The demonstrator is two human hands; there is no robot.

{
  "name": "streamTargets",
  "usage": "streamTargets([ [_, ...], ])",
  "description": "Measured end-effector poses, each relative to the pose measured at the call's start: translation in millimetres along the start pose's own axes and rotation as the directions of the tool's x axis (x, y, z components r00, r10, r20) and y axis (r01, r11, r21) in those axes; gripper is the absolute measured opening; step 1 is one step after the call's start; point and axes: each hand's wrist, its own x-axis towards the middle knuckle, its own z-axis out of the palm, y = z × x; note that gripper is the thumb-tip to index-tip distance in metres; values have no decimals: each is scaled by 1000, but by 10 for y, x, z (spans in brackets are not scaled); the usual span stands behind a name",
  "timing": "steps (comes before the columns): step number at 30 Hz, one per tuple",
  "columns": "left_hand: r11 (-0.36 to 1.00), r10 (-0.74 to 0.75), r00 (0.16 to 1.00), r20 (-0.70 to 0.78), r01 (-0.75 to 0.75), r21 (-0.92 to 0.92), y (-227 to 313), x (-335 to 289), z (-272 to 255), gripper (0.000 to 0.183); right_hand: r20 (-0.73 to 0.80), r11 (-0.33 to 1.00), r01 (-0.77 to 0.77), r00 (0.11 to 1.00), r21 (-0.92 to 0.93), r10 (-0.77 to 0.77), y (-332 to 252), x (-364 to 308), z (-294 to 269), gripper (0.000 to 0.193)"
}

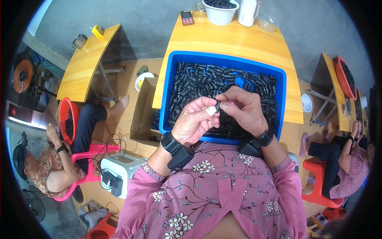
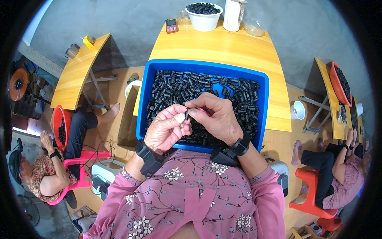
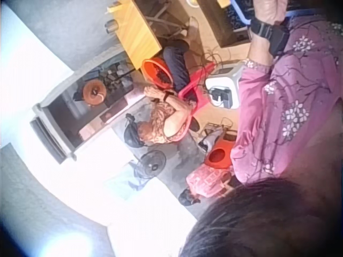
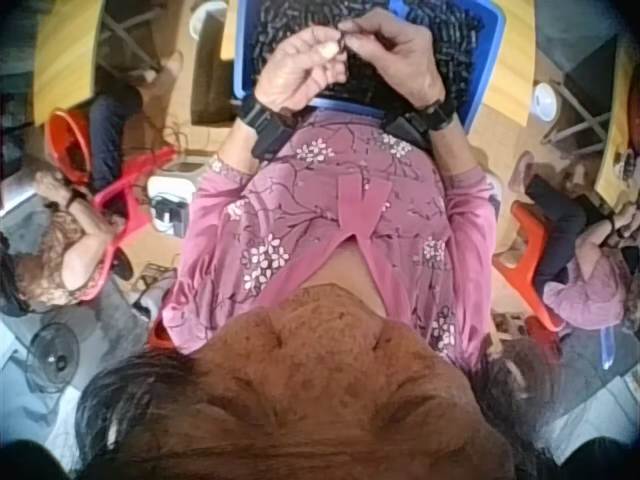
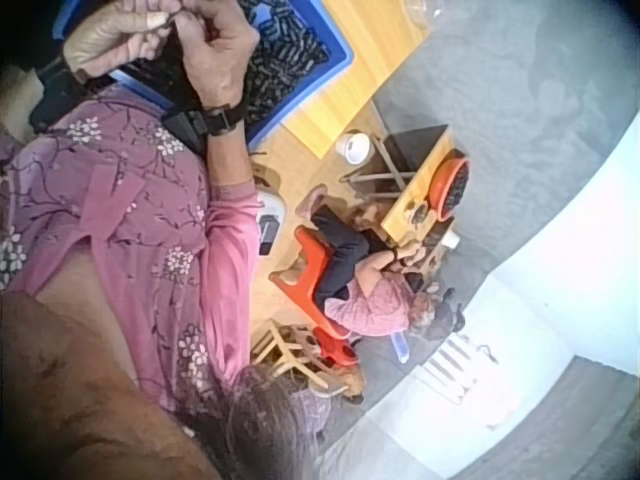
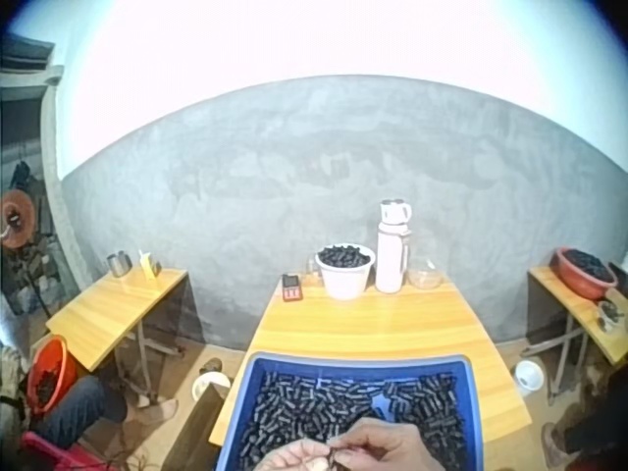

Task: Assembling small plastic components by inserting white and pink pins into black plastic housings.

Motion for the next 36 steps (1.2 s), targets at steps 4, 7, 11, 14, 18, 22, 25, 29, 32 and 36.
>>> streamTargets([
  [4,997,-3,999,-53,-1,-80,-2,-8,-41,14,-13,994,-86,996,61,87,-32,-14,6,19],
  [7,995,8,996,-83,-17,-102,-3,-5,-68,15,30,998,-52,998,-29,53,-29,-13,-11,21],
  [11,986,11,997,-77,-24,-168,-4,4,-127,19,61,970,160,987,-184,-151,-19,-15,31,19],
  [14,981,12,997,-73,-26,-192,-2,2,-114,22,58,955,210,978,-212,-202,23,-13,51,19],
  [18,979,28,999,-30,-33,-199,3,-4,-113,25,79,934,238,971,-268,-225,-5,-15,59,19],
  [22,980,30,999,-30,-36,-195,-9,-5,-111,25,68,932,237,972,-276,-227,5,-18,60,19],
  [25,977,20,999,-45,-29,-212,-20,-4,-111,24,66,925,253,968,-284,-244,28,-13,56,19],
  [29,972,13,999,-45,-23,-234,-13,-3,-109,22,75,926,250,968,-284,-238,18,-13,53,19],
  [32,970,6,999,-41,-16,-243,-12,3,-109,21,81,928,246,969,-278,-232,21,-19,57,19],
  [36,971,11,999,-51,-23,-237,-17,1,-101,20,81,929,242,970,-281,-228,20,-20,63,19],
])
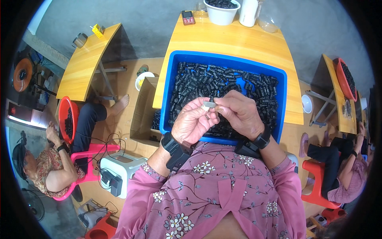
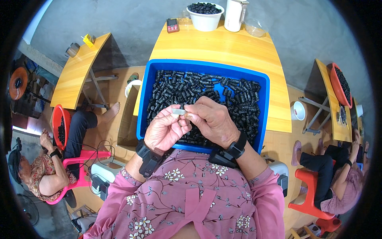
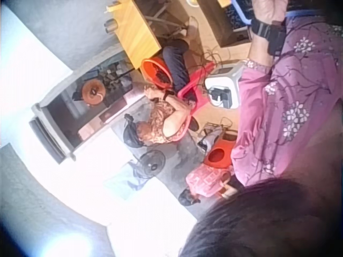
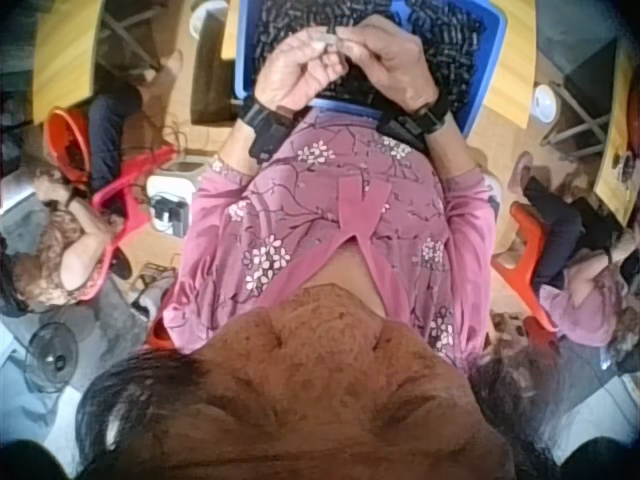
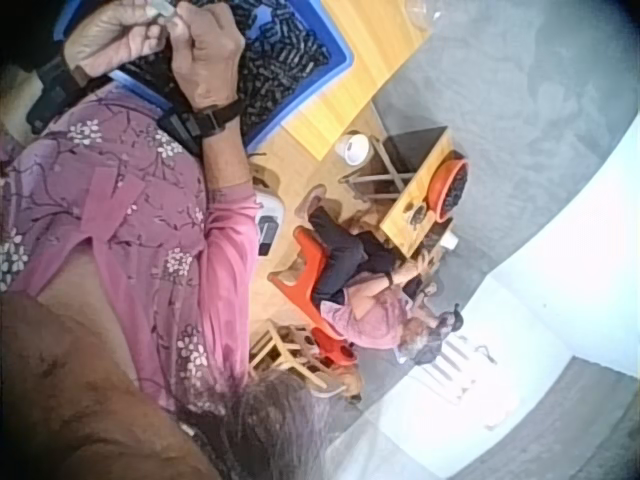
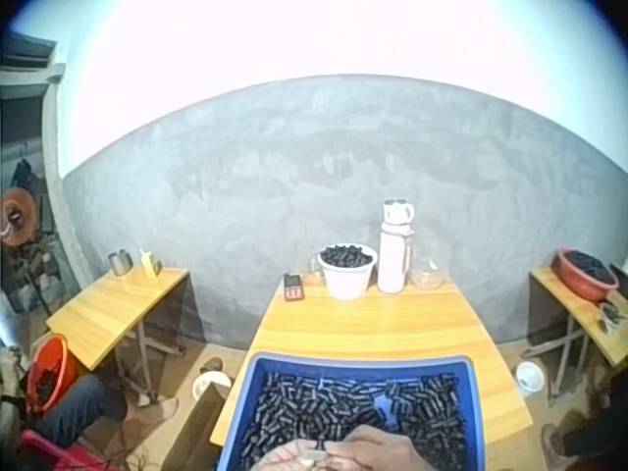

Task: Assembling small plastic components by inserting white and pink pins into black plastic housings.

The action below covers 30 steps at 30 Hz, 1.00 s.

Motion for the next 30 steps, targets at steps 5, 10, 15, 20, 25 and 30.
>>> streamTargets([
  [5,999,-1,1000,30,0,36,-3,4,-23,19,4,1000,22,1000,-8,-22,52,12,-9,18],
  [10,1000,-7,999,47,7,8,-35,-10,-18,20,6,999,20,1000,29,-20,57,-3,-24,18],
  [15,999,39,999,-14,-39,-18,-20,-23,-32,21,30,1000,0,1000,21,-1,17,-9,3,19],
  [20,999,36,999,-11,-36,-23,-27,-17,-32,21,5,1000,19,1000,6,-19,12,-11,20,20],
  [25,999,34,999,-32,-35,-32,-32,-16,-20,20,17,1000,12,1000,-21,-12,5,0,9,20],
  [30,998,26,999,-20,-27,-52,-45,-7,-38,18,4,999,38,999,-21,-38,41,6,19,18],
])
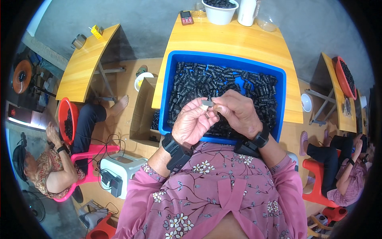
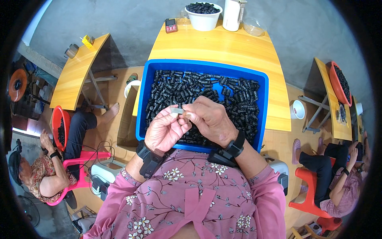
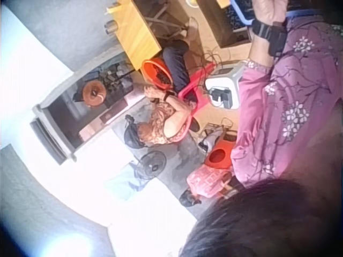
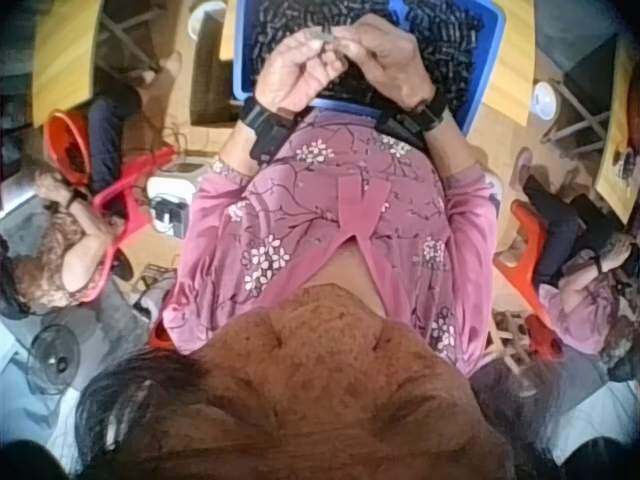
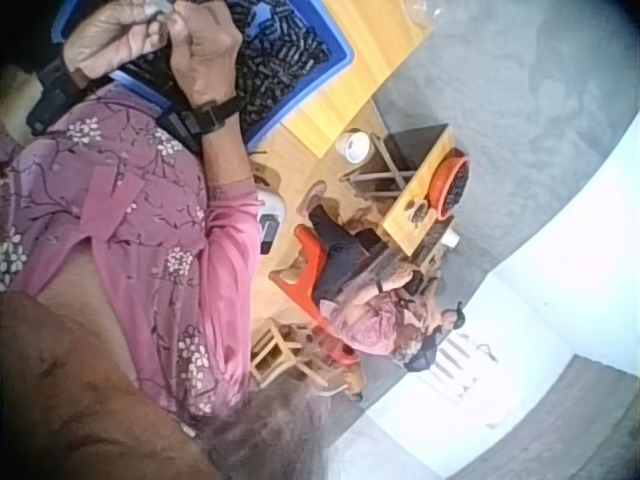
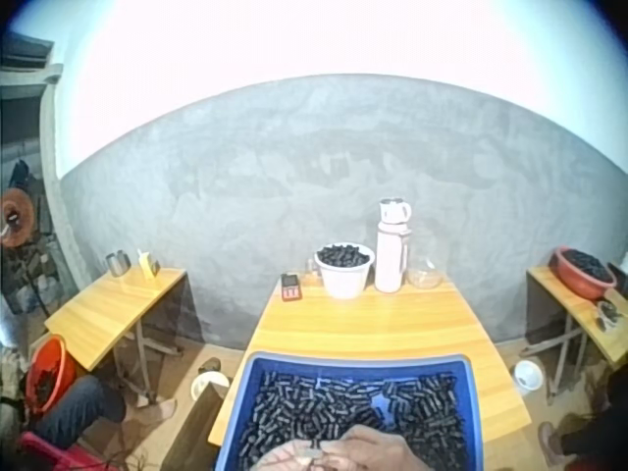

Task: Assembling small plastic components by inserting white and pink pins into black plastic housings.

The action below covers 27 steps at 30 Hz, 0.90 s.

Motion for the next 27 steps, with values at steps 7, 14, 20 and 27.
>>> streamTargets([
  [7,1000,8,1000,-11,-8,21,10,-4,6,16,21,1000,-11,1000,9,11,24,-7,-4,17],
  [14,999,-17,998,62,15,33,3,14,-11,16,-3,999,-21,1000,36,21,57,3,-22,15],
  [20,997,30,1000,2,-30,77,9,6,92,14,-33,995,-80,996,60,82,-50,26,-37,14],
  [27,998,-23,1000,-8,23,55,-8,-14,109,14,-80,955,-248,961,163,264,-40,-2,-1,15],
])
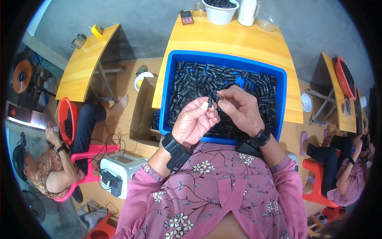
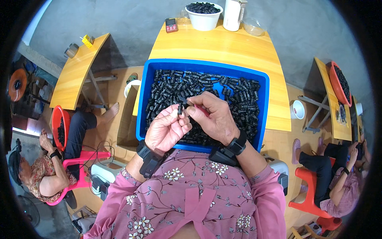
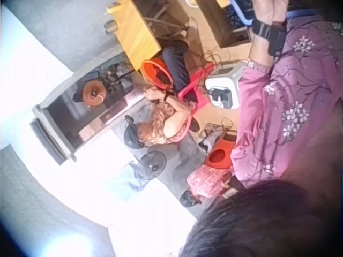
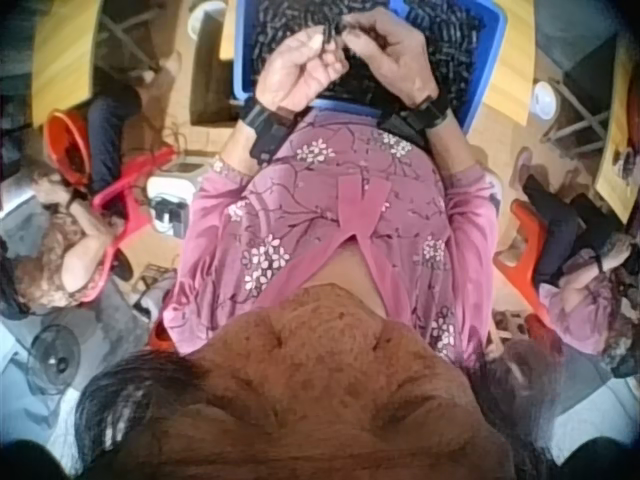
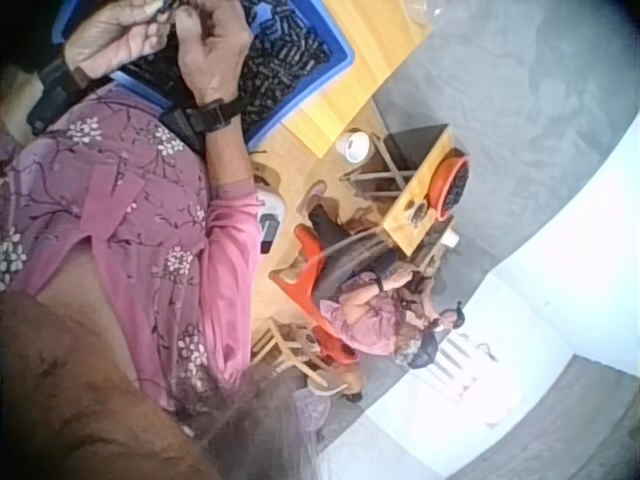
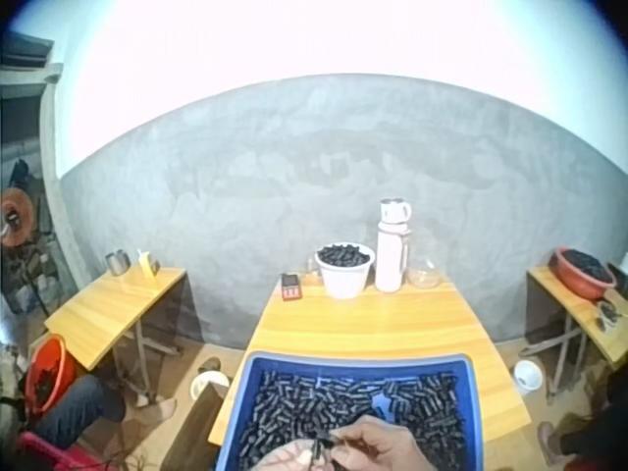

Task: Assembling small plastic components by inserting white and pink pins into black plastic housings.

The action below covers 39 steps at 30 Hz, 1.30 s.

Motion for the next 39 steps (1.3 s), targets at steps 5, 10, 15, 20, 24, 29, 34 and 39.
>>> streamTargets([
  [5,1000,4,1000,19,-5,15,3,11,-22,14,38,999,-46,998,26,45,-49,19,7,20],
  [10,994,28,999,22,-30,101,-21,8,13,12,55,998,-53,997,25,51,-48,18,4,15],
  [15,990,-1,998,60,-7,137,-21,20,-3,12,43,992,-117,992,39,116,-31,2,-5,12],
  [20,998,-11,998,56,8,62,-11,20,-25,13,-15,994,-84,996,73,85,-31,6,9,14],
  [24,999,1,1000,19,-1,32,0,24,-37,15,61,999,43,997,-10,-42,-28,10,-28,14],
  [29,1000,19,1000,-1,-19,-3,2,23,-80,18,106,979,194,977,-69,-186,16,-3,-19,16],
  [34,1000,16,1000,18,-16,-2,8,23,-83,21,124,965,233,968,-122,-218,-29,4,-18,19],
  [39,1000,23,999,47,-23,0,3,22,-102,23,129,960,244,965,-136,-227,-7,-3,-21,20],
])
